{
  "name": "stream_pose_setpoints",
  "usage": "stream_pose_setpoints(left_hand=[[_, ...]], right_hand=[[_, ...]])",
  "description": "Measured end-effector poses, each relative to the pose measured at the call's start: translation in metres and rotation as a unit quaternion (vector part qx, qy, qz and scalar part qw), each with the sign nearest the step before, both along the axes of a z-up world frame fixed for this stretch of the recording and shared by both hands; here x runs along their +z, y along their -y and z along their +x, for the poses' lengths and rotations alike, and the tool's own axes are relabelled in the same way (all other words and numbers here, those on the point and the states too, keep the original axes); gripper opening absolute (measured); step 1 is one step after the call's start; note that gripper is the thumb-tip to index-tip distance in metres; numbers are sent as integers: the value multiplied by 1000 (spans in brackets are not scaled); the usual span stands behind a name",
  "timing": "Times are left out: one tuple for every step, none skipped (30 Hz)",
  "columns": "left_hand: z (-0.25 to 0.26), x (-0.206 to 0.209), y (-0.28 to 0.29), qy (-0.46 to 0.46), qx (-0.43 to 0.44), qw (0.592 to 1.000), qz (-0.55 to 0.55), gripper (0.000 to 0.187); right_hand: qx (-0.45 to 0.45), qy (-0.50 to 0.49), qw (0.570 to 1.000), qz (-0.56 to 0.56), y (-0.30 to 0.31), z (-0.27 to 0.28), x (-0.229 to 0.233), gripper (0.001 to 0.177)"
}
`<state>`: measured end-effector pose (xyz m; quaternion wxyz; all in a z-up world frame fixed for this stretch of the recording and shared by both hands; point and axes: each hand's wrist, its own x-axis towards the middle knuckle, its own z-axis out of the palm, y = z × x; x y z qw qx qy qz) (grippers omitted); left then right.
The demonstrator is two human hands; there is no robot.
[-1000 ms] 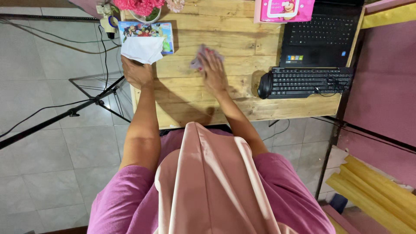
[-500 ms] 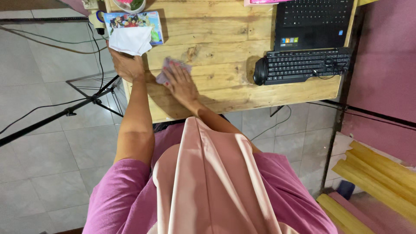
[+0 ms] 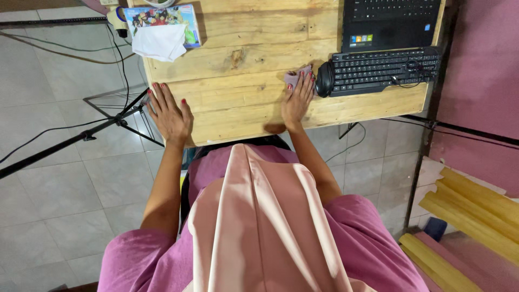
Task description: The person wipes down several items on a desk, including a computer mouse, a book, and a yellow folder, using a cloth.
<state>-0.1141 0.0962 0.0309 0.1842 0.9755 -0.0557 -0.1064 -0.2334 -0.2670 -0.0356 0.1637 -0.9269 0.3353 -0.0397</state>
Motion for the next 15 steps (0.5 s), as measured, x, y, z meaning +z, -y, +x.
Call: stream_pose_setpoints(left_hand=[[-13, 4, -2, -18, -22, 1000, 1, 74], [-23, 6, -5, -36, -44, 998, 2, 74], [-32, 5, -7, -35, -45, 998, 2, 74], [-40, 2, -7, -39, -62, 997, 7, 72], [-47, -3, -9, -44, -79, 996, 13, 71], [-52, -9, -11, -45, -79, 996, 14, 71], [-56, -14, -14, -39, -93, 995, -6, 71], [-61, -18, -17, -33, -106, 994, -25, 72], [-65, -22, -21, -34, -102, 994, -23, 72], [-67, -26, -24, -21, -89, 994, -68, 72], [-68, -29, -25, -5, -74, 991, -113, 72], [-68, -31, -26, -4, -71, 991, -110, 72], [-71, -33, -26, 23, -38, 988, -149, 72], [-72, -35, -26, 52, -6, 981, -187, 72], [-73, -36, -27, 52, -2, 982, -183, 72]], right_hand=[[-2, 0, 1000, -1, -8, -2, 1, 64], [20, -26, 999, -19, -27, 0, 1, 64], [42, -50, 997, -37, -47, 5, 1, 64], [87, -89, 992, -29, -68, 10, 4, 66], [132, -130, 982, -20, -91, 16, 7, 67], [202, -150, 968, -10, -114, 24, 10, 66], [272, -168, 948, 2, -135, 31, 13, 65], [341, -140, 929, 19, -157, 37, 17, 64], [411, -110, 904, 35, -176, 41, 22, 62], [468, -77, 880, 38, -186, 43, 27, 63], [523, -41, 850, 39, -195, 48, 30, 65], [526, -39, 849, 41, -203, 60, 29, 65], [560, -67, 825, 37, -210, 77, 25, 66], [593, -94, 799, 32, -216, 95, 20, 68], [583, -80, 806, 59, -220, 109, 15, 67]])
